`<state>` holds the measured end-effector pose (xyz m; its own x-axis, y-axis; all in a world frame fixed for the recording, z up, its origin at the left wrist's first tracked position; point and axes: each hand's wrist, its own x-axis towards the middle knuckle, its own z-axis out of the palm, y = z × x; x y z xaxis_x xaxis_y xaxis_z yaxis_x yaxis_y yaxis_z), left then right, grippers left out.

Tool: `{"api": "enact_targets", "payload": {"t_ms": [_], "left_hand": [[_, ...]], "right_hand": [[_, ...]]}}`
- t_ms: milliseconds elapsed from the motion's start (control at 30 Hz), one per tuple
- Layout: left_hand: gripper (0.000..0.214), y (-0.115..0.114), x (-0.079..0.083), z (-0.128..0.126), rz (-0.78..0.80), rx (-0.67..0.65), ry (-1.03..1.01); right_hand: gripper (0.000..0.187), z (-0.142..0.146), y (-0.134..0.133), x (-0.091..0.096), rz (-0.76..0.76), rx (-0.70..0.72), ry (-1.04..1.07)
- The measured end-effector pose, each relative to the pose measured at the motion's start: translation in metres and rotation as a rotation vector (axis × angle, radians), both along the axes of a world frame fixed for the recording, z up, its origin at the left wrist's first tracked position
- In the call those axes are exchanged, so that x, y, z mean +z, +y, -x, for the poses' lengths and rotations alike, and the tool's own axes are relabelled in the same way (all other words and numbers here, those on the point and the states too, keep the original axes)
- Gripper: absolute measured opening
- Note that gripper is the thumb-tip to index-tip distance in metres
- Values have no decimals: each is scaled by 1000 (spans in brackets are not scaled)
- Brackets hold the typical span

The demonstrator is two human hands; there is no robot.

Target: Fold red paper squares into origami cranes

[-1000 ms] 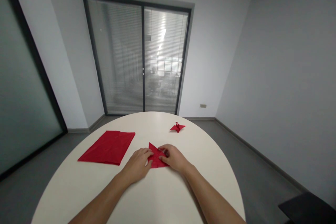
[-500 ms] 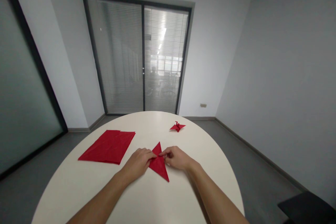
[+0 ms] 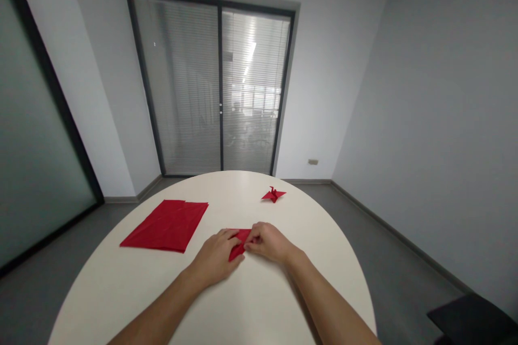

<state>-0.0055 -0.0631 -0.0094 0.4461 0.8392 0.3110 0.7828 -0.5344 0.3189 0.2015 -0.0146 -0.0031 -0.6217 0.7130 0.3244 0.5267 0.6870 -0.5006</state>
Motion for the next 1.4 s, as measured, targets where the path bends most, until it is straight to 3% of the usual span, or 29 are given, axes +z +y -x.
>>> {"api": "enact_targets", "payload": {"t_ms": [67, 233, 700, 1133, 1300, 1400], "left_hand": [[32, 2, -3, 2, 18, -4, 0], [34, 7, -7, 7, 40, -36, -19], [33, 10, -4, 8, 56, -12, -7], [32, 7, 2, 2, -13, 78, -51], [31, 7, 8, 1, -42, 174, -78], [32, 8, 10, 2, -54, 248, -88]], "right_hand": [[10, -1, 0, 1, -35, 24, 9], [31, -8, 4, -2, 1, 64, 39], [21, -11, 9, -9, 164, 2, 63], [16, 1, -3, 7, -98, -21, 38], [13, 7, -5, 6, -70, -61, 193], [41, 12, 1, -3, 83, -169, 466]]}}
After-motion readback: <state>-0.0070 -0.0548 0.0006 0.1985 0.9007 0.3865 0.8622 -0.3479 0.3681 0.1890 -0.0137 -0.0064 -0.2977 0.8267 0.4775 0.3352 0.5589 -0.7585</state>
